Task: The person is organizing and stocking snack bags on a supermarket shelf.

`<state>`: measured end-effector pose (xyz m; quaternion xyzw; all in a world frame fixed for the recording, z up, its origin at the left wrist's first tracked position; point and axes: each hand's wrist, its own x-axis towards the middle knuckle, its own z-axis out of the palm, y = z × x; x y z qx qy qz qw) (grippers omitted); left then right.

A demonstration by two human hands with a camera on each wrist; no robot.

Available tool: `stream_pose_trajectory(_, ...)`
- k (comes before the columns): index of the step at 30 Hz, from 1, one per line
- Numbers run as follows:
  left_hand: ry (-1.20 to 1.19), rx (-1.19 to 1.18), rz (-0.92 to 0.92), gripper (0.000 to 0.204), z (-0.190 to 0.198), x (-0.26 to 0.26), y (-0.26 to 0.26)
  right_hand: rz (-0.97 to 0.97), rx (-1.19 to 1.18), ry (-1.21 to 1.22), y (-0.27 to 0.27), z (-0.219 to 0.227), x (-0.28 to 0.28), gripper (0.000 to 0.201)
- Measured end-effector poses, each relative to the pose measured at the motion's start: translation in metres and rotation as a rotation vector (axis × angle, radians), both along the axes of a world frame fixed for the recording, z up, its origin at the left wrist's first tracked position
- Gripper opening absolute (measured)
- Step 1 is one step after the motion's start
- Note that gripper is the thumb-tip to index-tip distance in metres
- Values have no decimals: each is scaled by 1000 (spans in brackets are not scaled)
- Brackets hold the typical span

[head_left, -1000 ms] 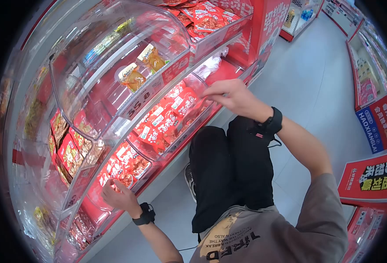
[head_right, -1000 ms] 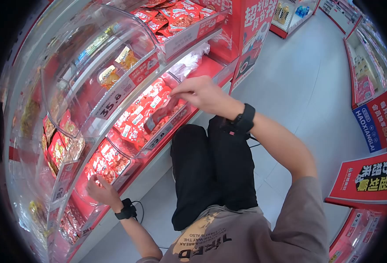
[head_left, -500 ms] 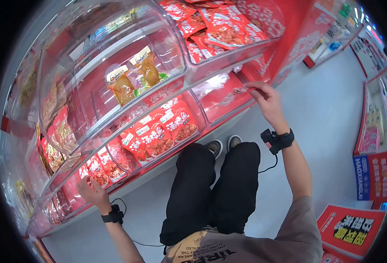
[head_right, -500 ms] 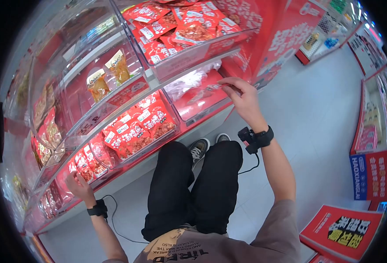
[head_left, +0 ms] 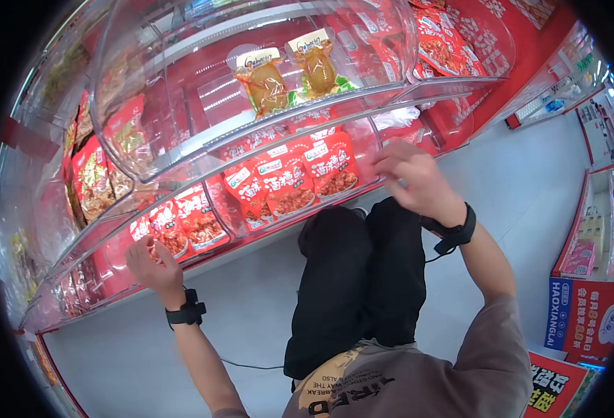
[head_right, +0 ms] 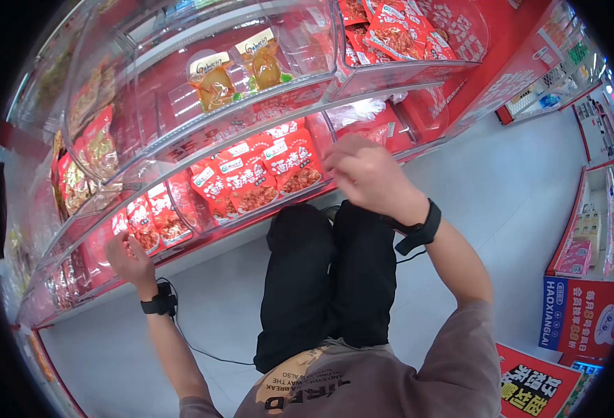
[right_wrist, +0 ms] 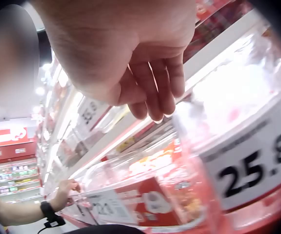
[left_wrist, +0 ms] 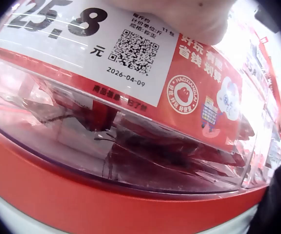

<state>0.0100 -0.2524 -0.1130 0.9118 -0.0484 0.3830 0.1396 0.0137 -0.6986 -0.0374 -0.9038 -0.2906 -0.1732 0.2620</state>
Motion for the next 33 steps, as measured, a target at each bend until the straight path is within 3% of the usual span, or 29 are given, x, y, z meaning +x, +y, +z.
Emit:
stream_pose_trajectory(2,6,0,-3,10,0,2,-1,38,-33,-26,39,-3,10,22)
stream_pose_trajectory(5,17,6,6,10,2,2,-3,-196,-102,-41,68,-32,40,28)
stream_pose_trajectory(9,2,-12,23,8,1,2,-3,-303,-267,-83,74,-50,50,20)
stream_pose_trajectory(12,8,-28,37,6,1,0,-4,-294,-265,-7,70,-43,48,19)
stream_pose_trajectory(15,-1,-17,39,5,-1,3,-3,-180,-404,272,61,-24,41,38)
stream_pose_trajectory(20,70,-58,21,7,-2,1,-2,-156,-427,320,60,-20,23,23)
stream_pose_trajectory(23,28,-54,-52,8,4,-1,-5,-130,-24,-27,42,-21,4,18)
stream_pose_trajectory(24,-1,-44,-85,8,7,-1,-7,-127,-13,-124,38,-8,-3,16)
stream_pose_trajectory(27,-26,-102,-246,10,39,-18,-54,-55,113,-198,21,10,-19,15)
stream_pose_trajectory(30,-43,-18,-549,13,63,-32,-121,-101,262,-258,4,17,-26,14)
stream_pose_trajectory(33,114,-1,-607,22,68,-22,-166,-177,415,-313,-9,36,-36,15)
